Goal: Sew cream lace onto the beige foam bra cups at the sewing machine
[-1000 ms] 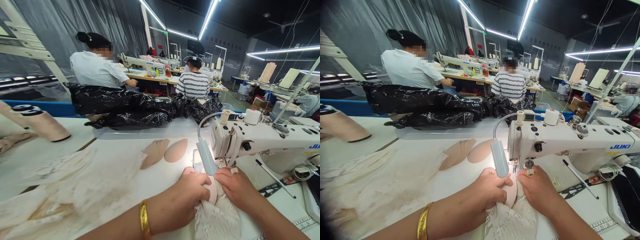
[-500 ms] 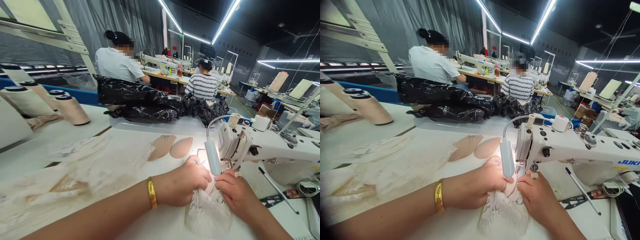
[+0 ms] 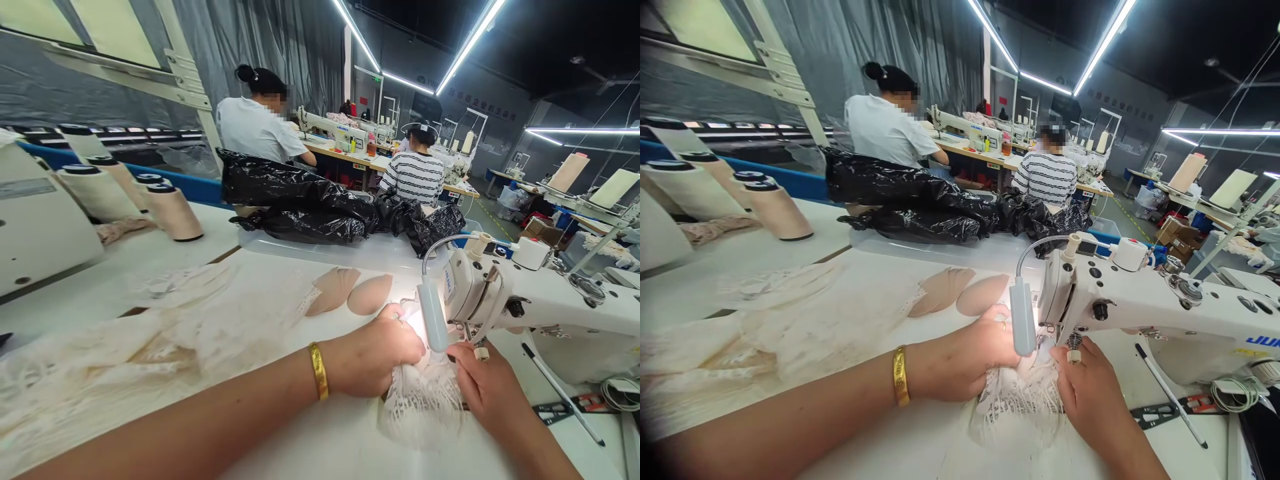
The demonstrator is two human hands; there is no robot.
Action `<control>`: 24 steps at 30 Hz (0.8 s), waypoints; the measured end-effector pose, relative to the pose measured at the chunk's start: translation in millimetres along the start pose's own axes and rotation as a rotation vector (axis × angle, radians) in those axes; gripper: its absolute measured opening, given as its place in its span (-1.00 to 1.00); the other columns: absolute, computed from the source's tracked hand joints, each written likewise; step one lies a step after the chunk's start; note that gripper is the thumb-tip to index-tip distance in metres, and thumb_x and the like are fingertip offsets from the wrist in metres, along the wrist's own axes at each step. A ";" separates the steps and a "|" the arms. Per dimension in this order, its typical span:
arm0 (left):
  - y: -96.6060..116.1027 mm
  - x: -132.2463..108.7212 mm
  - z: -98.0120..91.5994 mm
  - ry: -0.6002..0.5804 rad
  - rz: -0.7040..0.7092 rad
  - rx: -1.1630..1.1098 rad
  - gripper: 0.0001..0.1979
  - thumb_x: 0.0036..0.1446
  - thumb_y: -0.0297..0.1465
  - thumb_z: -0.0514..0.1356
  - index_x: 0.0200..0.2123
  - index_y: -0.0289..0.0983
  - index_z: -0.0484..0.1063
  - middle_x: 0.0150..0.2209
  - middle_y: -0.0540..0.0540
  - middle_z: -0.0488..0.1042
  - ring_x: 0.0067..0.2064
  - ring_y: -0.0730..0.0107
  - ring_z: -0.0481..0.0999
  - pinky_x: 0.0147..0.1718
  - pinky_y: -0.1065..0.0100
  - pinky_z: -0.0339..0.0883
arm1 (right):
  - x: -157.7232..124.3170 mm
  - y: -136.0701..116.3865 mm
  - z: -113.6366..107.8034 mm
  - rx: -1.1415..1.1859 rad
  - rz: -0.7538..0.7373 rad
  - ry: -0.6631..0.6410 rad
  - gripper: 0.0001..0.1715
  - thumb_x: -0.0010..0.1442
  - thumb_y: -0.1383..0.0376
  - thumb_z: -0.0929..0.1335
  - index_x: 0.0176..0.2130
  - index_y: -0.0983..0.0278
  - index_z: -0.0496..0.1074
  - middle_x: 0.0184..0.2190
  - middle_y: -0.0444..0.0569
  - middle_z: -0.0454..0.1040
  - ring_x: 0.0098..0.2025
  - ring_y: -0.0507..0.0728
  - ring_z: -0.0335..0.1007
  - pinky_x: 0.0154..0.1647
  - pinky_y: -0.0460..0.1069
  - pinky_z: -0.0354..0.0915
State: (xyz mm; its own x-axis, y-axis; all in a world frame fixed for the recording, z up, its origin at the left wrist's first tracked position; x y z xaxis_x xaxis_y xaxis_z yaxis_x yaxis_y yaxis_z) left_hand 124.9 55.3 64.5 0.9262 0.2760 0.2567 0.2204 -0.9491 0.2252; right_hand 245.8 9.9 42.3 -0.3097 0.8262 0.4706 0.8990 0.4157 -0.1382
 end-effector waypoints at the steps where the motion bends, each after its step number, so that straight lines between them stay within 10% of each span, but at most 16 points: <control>1: -0.8 0.7 1.8 -0.016 0.007 -0.010 -0.83 -0.14 -0.60 0.18 -0.46 -0.23 0.43 -0.45 -0.03 0.49 -0.32 0.25 0.42 -0.02 0.08 0.22 | 1.2 -0.2 -4.1 0.000 -0.001 0.027 -0.65 0.37 0.43 0.20 0.03 0.18 0.43 -0.25 0.03 0.57 -0.21 0.26 0.45 -0.25 0.12 0.46; 17: -2.5 -0.7 5.4 0.002 0.062 -0.020 -0.83 -0.14 -0.62 0.16 -0.51 -0.25 0.29 -0.44 0.00 0.49 -0.32 0.28 0.45 -0.12 0.14 0.19 | -0.4 5.8 -10.2 0.079 0.034 0.138 -0.75 0.42 0.39 0.21 -0.04 0.20 0.41 -0.22 0.09 0.56 -0.20 0.25 0.55 -0.27 0.10 0.48; 24: -6.2 -7.1 6.6 -0.059 -0.081 0.091 -0.84 0.05 -0.56 0.18 -0.29 -0.22 0.43 -0.24 -0.09 0.50 -0.17 0.14 0.47 -0.05 0.06 0.19 | 1.4 -31.8 -5.6 0.148 -0.145 -0.030 -0.67 0.41 0.36 0.26 0.14 0.15 0.31 -0.01 0.04 0.54 0.01 0.26 0.46 -0.05 0.13 0.40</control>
State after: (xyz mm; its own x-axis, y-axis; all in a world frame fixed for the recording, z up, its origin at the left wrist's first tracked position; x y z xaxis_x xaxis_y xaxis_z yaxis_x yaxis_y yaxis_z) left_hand 119.0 58.2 55.0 0.9200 0.3459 0.1845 0.3201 -0.9345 0.1557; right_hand 218.6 -4.3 52.3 -0.4435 0.7639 0.4688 0.7896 0.5805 -0.1988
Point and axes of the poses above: each hand's wrist, its own x-axis towards the middle knuckle, its own z-axis out of the palm, y = z × x, the point moved 10 cm from there along x, towards the middle knuckle
